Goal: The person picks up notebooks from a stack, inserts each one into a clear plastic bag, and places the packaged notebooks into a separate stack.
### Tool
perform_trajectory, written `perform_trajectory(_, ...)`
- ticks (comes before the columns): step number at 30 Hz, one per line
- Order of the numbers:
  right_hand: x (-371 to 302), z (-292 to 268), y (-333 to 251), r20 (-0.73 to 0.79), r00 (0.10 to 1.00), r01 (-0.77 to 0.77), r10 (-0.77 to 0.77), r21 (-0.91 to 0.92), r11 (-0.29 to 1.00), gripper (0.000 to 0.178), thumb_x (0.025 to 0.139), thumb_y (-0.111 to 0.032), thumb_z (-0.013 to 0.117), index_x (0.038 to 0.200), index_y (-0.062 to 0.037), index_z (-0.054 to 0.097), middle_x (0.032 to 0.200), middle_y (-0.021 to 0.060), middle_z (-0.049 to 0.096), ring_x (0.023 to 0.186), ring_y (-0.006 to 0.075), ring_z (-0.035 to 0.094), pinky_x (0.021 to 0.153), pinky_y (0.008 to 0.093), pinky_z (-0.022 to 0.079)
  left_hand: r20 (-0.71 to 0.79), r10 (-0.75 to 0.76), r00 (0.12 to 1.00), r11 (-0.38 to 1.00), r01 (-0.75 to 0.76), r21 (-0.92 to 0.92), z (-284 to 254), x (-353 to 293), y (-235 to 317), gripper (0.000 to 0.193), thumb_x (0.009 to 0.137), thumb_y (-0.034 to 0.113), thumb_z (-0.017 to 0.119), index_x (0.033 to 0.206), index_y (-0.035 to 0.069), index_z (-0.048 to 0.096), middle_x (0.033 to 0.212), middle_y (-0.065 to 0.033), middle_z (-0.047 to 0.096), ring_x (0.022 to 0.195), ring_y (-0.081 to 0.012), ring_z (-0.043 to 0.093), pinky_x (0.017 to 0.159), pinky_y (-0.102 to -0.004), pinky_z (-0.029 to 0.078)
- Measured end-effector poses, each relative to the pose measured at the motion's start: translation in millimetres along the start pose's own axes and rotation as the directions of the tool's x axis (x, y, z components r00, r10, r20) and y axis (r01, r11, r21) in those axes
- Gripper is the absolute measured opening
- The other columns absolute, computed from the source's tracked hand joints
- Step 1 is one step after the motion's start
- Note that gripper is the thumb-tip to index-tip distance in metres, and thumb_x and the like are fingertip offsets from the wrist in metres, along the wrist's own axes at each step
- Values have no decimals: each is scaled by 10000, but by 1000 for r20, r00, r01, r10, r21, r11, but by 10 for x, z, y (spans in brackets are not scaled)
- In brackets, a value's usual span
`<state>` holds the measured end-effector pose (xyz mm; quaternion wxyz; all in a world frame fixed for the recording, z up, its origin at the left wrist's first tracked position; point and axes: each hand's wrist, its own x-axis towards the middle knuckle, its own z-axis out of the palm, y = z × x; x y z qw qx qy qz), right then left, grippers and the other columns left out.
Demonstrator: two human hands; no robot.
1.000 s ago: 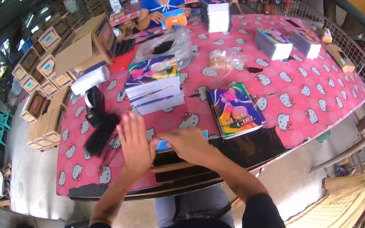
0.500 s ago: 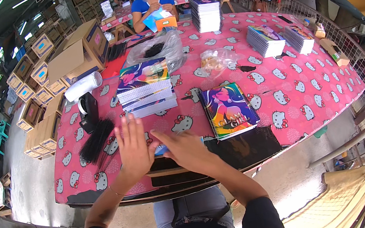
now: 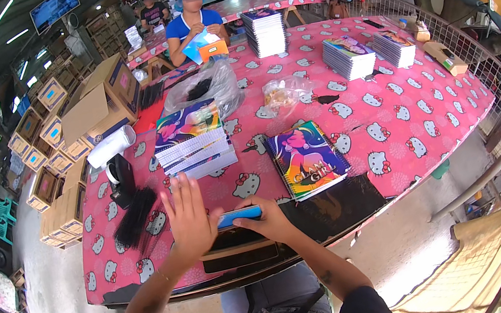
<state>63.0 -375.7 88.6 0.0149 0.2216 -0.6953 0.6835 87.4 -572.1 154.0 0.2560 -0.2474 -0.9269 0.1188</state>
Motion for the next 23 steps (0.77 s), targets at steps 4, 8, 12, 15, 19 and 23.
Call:
perform_trajectory(4, -92, -123, 89, 91, 996, -25, 14, 119, 993, 280, 915, -127, 719, 1152, -3, 638, 1005, 32, 689, 907, 84, 611, 817, 267, 496, 34, 47, 998, 999, -47, 1, 9, -19, 38, 863, 854, 563, 589, 1408, -69, 396, 1458, -282, 411, 1381, -399, 389, 1110, -626, 263)
perform_trajectory(8, -58, -108, 7, 90, 985, -145, 147, -20, 989, 227, 954, -147, 669, 1136, -11, 670, 929, 1, 697, 858, 78, 604, 764, 281, 498, -68, -2, 998, 1000, 2, 3, 144, 77, -112, 923, 840, 601, 575, 1428, -81, 373, 1478, -300, 386, 1412, -411, 348, 1125, -628, 243)
perform_trajectory(12, -70, -88, 35, 92, 993, 73, -69, -34, 997, 227, 946, -158, 675, 1127, -21, 691, 866, 35, 695, 758, 64, 568, 689, 260, 481, 35, 193, 981, 970, -185, -159, 279, -351, 226, 907, 853, 590, 561, 1426, -88, 374, 1487, -310, 370, 1423, -422, 325, 1127, -641, 229)
perform_trajectory(15, -11, -78, -44, 118, 989, -63, 85, -177, 982, 236, 939, -148, 669, 1141, -28, 689, 887, 77, 712, 766, 94, 600, 709, 283, 495, -208, -78, 975, 997, 77, -15, 222, 185, -110, 924, 832, 624, 586, 1423, -62, 404, 1484, -295, 389, 1427, -409, 329, 1113, -657, 236)
perform_trajectory(19, -7, -75, 90, 72, 994, 90, -83, -97, 991, 226, 941, -144, 657, 1136, -35, 691, 883, 100, 708, 734, 122, 595, 698, 307, 497, -17, 206, 978, 962, -205, -182, 254, -109, 159, 894, 866, 584, 579, 1449, -61, 371, 1515, -285, 357, 1440, -425, 307, 1135, -639, 207)
perform_trajectory(23, 74, -43, -61, 157, 986, -20, 49, -177, 984, 278, 933, -150, 670, 1192, -52, 671, 997, 161, 723, 890, 195, 686, 805, 316, 516, -159, -68, 985, 958, 19, -287, 299, 193, -19, 909, 866, 598, 603, 1500, 2, 342, 1568, -161, 350, 1451, -389, 304, 1137, -619, 222)
